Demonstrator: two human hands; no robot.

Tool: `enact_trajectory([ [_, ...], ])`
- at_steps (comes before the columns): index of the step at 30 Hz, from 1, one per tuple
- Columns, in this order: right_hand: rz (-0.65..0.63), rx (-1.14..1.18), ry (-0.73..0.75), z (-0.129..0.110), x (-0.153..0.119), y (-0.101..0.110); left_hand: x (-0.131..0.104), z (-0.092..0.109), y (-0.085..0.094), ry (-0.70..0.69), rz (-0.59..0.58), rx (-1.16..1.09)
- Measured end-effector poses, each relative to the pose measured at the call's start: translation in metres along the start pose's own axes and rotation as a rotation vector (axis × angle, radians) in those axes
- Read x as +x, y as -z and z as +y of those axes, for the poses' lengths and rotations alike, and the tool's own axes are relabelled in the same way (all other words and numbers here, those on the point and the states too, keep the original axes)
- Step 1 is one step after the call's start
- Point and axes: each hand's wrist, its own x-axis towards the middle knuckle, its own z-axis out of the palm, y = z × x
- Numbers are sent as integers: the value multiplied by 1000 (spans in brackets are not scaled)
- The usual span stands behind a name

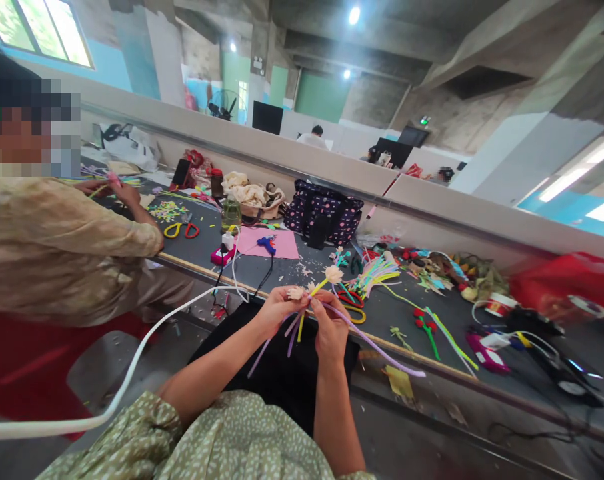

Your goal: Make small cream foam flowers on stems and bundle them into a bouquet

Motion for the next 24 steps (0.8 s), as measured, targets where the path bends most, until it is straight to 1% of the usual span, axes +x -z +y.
enact_trajectory([
  [4,-34,-58,18,-6,1,2,2,-2,9,71,-91,-71],
  [10,-82,-206,124,-9,2,9,2,-4,16,131,-198,-149],
  [13,-117,-189,60,-7,0,11,2,-7,20,180,-251,-188],
  [16,-150,-110,-12,-4,-1,11,2,-9,23,217,-266,-212],
  [20,-160,-84,-8,-3,0,10,3,-9,26,293,-266,-213],
  [24,-183,-63,-58,-3,0,11,5,-12,29,379,-332,-267],
])
